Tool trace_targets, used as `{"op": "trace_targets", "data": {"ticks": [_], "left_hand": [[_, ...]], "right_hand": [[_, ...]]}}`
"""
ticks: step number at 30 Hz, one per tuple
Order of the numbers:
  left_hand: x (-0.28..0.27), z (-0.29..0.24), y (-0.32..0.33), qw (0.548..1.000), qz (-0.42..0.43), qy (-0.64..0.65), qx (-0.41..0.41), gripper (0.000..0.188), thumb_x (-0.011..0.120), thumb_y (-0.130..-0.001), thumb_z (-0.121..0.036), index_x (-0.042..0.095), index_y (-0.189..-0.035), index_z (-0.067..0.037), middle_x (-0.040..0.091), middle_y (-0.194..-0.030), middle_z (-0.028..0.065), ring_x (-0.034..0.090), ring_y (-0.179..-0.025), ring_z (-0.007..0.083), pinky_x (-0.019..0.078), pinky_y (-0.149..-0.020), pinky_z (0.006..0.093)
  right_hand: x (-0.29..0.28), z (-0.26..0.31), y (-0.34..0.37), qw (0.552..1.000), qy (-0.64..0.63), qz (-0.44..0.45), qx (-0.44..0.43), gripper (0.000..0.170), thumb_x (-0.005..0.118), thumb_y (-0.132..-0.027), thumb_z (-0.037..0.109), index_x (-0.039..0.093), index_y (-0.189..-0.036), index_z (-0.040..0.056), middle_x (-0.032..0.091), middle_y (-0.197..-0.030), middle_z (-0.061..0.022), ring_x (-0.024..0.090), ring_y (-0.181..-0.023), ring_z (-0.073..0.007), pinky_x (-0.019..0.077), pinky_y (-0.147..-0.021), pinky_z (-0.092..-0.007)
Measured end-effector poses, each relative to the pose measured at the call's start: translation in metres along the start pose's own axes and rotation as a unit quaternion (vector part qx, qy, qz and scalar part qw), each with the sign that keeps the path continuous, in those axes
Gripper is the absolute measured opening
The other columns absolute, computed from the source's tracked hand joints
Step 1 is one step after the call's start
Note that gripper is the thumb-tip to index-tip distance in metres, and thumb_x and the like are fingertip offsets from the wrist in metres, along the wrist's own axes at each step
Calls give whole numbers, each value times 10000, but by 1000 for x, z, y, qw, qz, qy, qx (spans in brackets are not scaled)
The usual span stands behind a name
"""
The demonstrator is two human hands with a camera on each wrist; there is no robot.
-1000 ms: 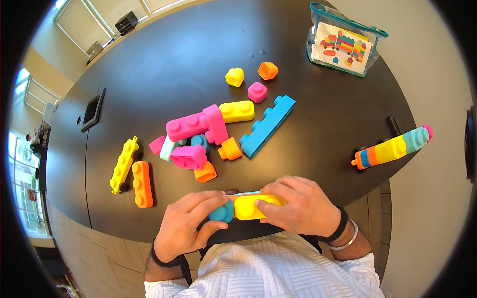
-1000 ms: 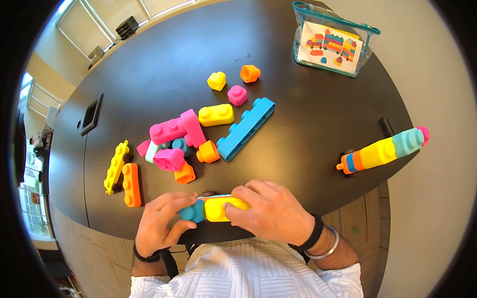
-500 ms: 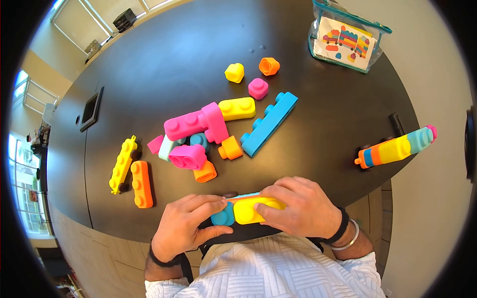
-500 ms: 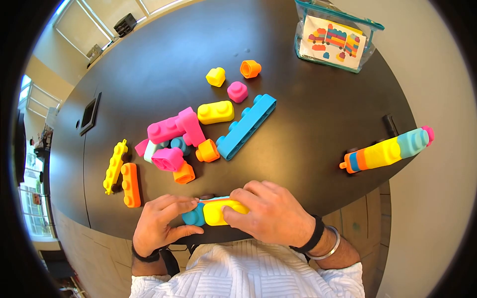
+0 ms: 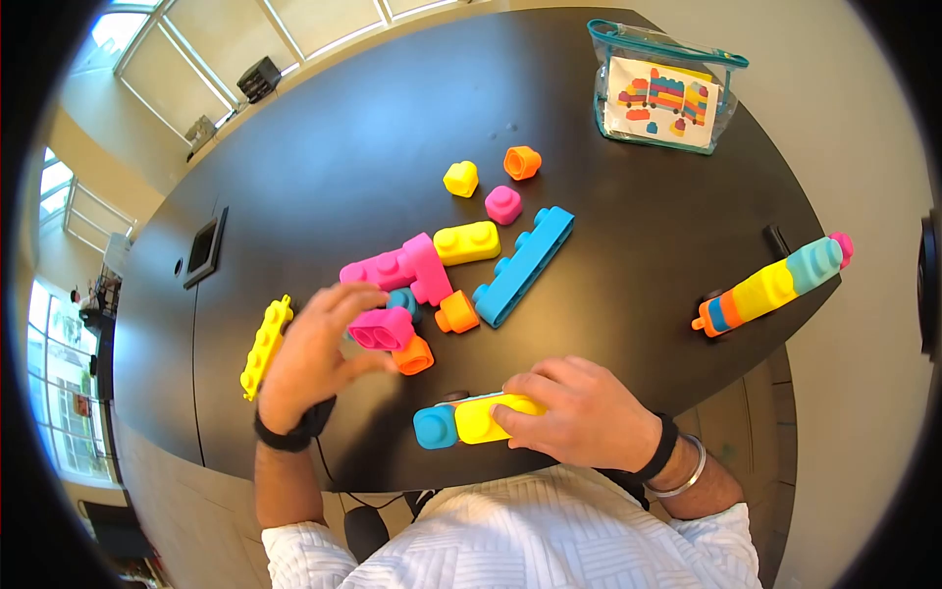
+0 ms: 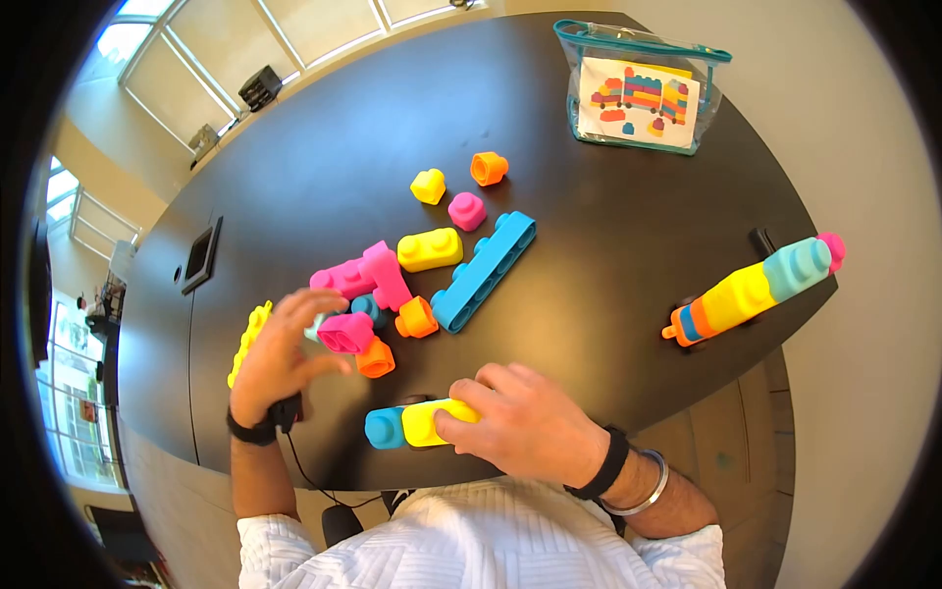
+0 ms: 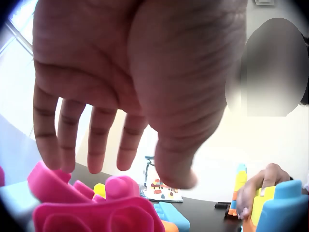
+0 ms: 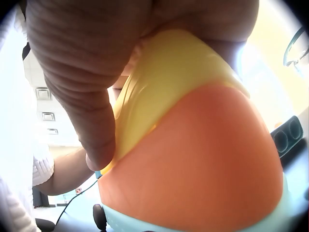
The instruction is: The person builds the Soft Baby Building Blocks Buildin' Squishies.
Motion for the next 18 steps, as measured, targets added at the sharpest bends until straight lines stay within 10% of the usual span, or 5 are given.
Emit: {"op": "trace_targets", "data": {"ticks": [9,18], "left_hand": [[1,-17,14,992,-45,15,-116,584,907,-873,-118,720,-1420,-39,756,-1296,163,724,-1210,345,606,-1021,430],[10,-82,59,917,-78,377,100,288,754,-1009,87,755,-1248,-74,613,-1454,230,683,-1391,462,573,-1197,579]], "right_hand": [[0,-1,1,999,-25,-6,-20,427,928,-852,298,751,-1217,162,698,-1150,-53,689,-1024,-266,580,-855,-415],[0,-4,-1,998,-58,3,27,870,987,-797,321,640,-1577,155,742,-1187,-73,738,-1078,-294,608,-930,-434]]}}
Point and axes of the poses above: each hand's wrist, its own y-axis away from the middle knuckle, its own x-axis out of the palm, z = x × y, the point moved 6 cm from there along -y, towards the middle knuckle
